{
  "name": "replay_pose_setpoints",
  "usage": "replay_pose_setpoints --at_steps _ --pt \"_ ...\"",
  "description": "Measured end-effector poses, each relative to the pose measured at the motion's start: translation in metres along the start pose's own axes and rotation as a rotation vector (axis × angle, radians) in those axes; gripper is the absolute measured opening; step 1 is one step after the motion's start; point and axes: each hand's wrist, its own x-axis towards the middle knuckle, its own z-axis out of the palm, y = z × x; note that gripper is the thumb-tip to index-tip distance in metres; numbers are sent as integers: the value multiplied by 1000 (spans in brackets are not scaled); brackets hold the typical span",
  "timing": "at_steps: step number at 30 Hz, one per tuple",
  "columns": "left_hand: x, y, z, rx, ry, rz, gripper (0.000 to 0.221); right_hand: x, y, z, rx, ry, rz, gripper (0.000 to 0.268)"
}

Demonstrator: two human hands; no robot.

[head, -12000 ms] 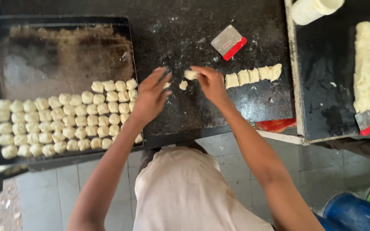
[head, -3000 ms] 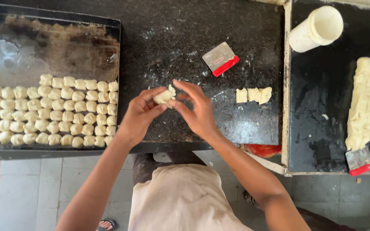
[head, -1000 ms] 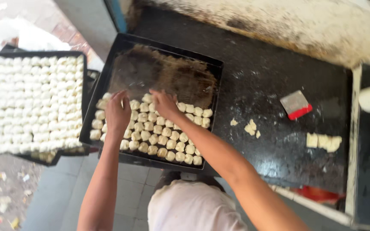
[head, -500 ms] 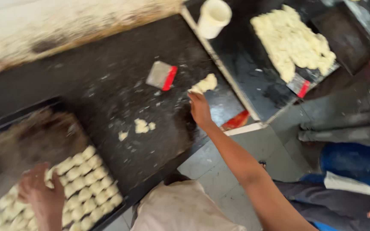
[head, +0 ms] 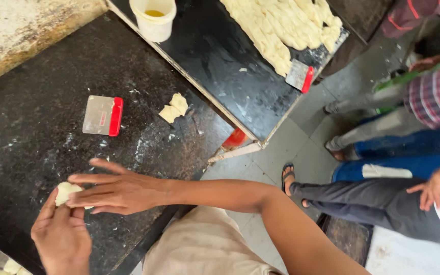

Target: The person shapes portions of dough by hand, rolls them into small balls, and places them into rows in a metal tray.

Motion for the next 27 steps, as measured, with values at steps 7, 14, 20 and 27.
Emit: replay_pose_setpoints --at_steps 7,14,20,27 --pt "-23 8 -6 377 34 206 25 38 6 -3 177 -87 299 31" --pt "-44 36 -13 -368 104 -151 37 62 11 13 32 -189 -192 24" --pt "-80 17 -30 318 132 225 41 61 2 46 1000 -524 790 11" --pt "-73 -11 -73 -37 485 163 18 8 13 48 1171 -570 991 30"
